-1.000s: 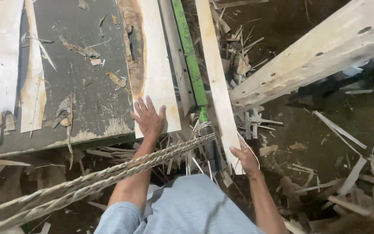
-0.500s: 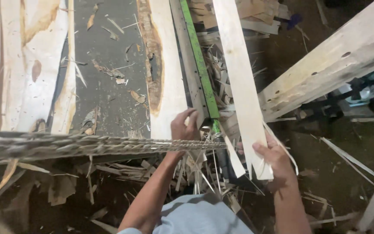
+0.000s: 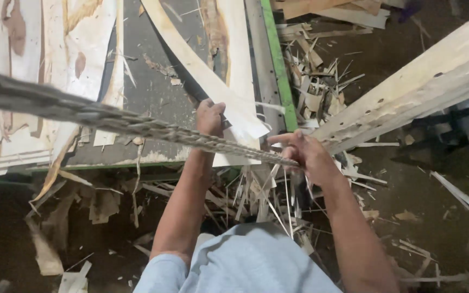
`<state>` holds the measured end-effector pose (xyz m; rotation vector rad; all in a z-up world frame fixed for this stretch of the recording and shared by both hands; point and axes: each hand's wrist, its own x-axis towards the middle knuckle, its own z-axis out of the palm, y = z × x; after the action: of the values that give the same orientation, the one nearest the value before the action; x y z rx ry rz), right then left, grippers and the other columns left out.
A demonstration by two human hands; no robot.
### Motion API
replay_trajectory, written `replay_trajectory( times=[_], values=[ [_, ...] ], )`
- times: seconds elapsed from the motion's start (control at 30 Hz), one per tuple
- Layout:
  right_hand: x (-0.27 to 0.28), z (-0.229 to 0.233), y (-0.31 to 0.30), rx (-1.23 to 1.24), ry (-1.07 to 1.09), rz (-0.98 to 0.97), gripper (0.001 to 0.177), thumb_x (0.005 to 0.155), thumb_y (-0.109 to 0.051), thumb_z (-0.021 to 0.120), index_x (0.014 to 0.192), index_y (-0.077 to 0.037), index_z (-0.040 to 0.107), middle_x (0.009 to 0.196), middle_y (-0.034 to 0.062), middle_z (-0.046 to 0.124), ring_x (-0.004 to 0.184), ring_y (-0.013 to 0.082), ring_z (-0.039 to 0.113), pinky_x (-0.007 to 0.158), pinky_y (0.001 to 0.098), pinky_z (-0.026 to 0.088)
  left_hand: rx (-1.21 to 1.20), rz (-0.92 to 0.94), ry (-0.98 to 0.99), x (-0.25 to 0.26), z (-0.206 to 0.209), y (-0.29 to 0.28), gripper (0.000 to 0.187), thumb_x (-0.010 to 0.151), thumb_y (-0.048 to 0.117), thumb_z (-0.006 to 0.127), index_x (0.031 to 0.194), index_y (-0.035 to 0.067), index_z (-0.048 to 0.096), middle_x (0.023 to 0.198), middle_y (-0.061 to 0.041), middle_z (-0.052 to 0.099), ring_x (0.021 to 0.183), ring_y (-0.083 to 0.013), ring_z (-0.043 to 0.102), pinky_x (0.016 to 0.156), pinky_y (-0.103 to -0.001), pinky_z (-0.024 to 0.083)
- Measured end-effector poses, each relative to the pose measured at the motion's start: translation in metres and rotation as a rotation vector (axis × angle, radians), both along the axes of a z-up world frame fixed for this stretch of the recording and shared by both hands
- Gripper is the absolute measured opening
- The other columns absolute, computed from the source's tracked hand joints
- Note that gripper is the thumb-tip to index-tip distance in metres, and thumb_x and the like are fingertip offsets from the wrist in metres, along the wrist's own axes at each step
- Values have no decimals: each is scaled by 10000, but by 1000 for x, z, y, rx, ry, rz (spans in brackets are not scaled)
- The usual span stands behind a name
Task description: Operating an industrial veneer cutter or guillotine to slice thin sheets of wood.
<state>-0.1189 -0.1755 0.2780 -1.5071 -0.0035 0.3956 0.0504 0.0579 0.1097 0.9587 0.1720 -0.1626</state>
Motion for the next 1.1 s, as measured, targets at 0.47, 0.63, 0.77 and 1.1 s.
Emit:
replay_trajectory(
  times=[0.47, 0.63, 0.77, 1.1],
  values=[
    [14, -26, 13, -107, -310, 4, 370, 949, -305, 699, 1154, 1, 738, 892, 20, 696, 761, 82, 618, 639, 224, 513, 509, 271, 249, -69, -60, 129, 757, 969, 462, 500, 1535, -27, 380, 1521, -317, 418, 1408, -386, 435, 1137, -566, 393],
    [1, -32, 3, -115, -431, -349, 239, 1041, -236, 645, 1126, -23, 715, 884, 56, 710, 793, 109, 668, 730, 257, 592, 1457, -154, -281, -108, -58, 22, 695, 986, 369, 618, 1533, 25, 363, 1523, -325, 369, 1456, -465, 321, 1198, -618, 295],
    [-27, -104, -62, 192, -367, -866, 161, 1092, -164, 608, 1108, -22, 681, 964, 77, 676, 814, 141, 646, 731, 288, 570, 1640, -216, -438, -102, -102, -12, 719, 985, 376, 595, 1556, 41, 315, 1539, -393, 271, 1382, -657, 222, 1076, -772, 204],
    [-60, -286, 4, -56, 439, -367, 658, 919, -320, 669, 1461, -17, 451, 1302, 230, 651, 1155, 310, 663, 977, 401, 572, 1859, 140, -920, -127, -126, 5, 714, 992, 311, 594, 1550, -63, 352, 1509, -363, 415, 1264, -564, 493, 1003, -665, 446]
  ],
)
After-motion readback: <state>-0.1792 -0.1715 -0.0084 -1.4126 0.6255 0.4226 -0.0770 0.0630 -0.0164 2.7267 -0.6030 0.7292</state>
